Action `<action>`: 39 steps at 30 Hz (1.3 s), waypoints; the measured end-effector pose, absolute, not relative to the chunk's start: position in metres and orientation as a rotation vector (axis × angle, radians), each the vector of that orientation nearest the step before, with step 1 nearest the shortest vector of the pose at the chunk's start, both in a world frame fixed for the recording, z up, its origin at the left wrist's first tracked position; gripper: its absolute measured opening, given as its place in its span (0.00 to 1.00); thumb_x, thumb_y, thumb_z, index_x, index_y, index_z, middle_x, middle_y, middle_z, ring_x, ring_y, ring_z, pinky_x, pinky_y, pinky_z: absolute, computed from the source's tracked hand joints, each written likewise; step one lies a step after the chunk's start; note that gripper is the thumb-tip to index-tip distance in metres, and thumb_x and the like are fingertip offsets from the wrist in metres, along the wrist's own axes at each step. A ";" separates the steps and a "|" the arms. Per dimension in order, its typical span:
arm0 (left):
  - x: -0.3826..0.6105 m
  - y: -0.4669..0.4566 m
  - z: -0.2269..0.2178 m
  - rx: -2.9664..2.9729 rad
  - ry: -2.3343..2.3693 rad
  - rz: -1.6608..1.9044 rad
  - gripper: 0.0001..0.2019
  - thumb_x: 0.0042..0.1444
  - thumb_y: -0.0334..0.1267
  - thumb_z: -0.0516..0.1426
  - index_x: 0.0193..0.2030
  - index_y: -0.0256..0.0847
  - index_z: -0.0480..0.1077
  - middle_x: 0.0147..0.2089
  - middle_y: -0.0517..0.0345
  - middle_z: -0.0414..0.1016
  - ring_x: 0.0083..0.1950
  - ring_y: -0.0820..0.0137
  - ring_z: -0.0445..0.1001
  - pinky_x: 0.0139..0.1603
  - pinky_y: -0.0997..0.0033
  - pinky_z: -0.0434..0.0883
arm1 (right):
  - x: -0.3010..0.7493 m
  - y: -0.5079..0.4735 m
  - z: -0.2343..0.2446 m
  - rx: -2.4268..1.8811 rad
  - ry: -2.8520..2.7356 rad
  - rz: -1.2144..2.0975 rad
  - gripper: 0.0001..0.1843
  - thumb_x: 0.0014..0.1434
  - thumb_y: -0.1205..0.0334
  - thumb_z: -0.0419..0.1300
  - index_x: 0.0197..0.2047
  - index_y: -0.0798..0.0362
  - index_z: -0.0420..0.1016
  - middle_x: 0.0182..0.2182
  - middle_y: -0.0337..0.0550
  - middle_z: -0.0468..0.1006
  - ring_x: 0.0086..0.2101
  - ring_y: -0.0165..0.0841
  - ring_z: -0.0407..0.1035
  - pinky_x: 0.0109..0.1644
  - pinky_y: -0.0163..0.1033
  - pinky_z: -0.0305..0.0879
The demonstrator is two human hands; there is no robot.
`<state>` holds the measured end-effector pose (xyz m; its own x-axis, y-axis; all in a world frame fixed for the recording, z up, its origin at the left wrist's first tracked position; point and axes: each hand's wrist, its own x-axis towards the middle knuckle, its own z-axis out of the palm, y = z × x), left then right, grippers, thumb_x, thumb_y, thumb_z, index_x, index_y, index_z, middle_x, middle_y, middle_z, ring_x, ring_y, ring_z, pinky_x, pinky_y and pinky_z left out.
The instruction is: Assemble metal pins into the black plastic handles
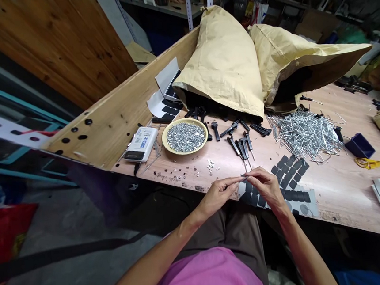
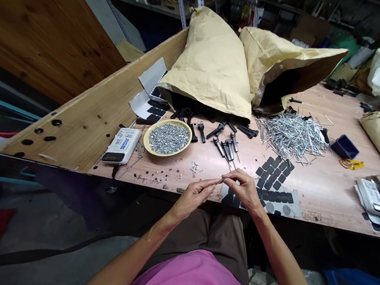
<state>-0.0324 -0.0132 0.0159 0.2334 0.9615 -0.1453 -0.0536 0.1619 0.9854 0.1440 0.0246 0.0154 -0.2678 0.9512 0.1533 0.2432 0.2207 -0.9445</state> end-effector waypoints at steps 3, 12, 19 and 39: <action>-0.034 -0.013 0.016 1.077 1.012 0.901 0.21 0.55 0.44 0.55 0.51 0.35 0.73 0.19 0.64 0.64 0.20 0.79 0.56 0.21 0.79 0.56 | 0.146 0.024 0.016 -1.138 -1.665 1.125 0.09 0.52 0.53 0.64 0.32 0.48 0.80 0.29 0.42 0.78 0.31 0.33 0.72 0.35 0.38 0.68; -0.033 -0.012 0.014 1.168 1.023 0.911 0.18 0.54 0.41 0.54 0.48 0.36 0.75 0.26 0.58 0.73 0.27 0.74 0.66 0.26 0.77 0.63 | 0.148 0.022 0.021 -1.113 -1.858 0.935 0.10 0.55 0.52 0.61 0.32 0.49 0.79 0.28 0.43 0.79 0.30 0.34 0.72 0.35 0.38 0.68; -0.029 -0.011 0.013 1.225 1.014 0.916 0.16 0.57 0.43 0.53 0.47 0.37 0.75 0.43 0.52 0.79 0.44 0.66 0.74 0.44 0.70 0.71 | 0.151 0.016 0.025 -1.148 -2.099 0.636 0.13 0.63 0.53 0.52 0.34 0.50 0.73 0.27 0.41 0.76 0.28 0.32 0.69 0.31 0.35 0.64; -0.026 -0.013 0.001 1.446 0.976 0.811 0.15 0.56 0.37 0.53 0.46 0.38 0.76 0.36 0.51 0.79 0.35 0.70 0.74 0.38 0.72 0.70 | 0.157 0.014 0.013 -1.082 -2.442 0.412 0.34 0.67 0.48 0.32 0.20 0.51 0.66 0.16 0.40 0.65 0.20 0.30 0.58 0.27 0.36 0.53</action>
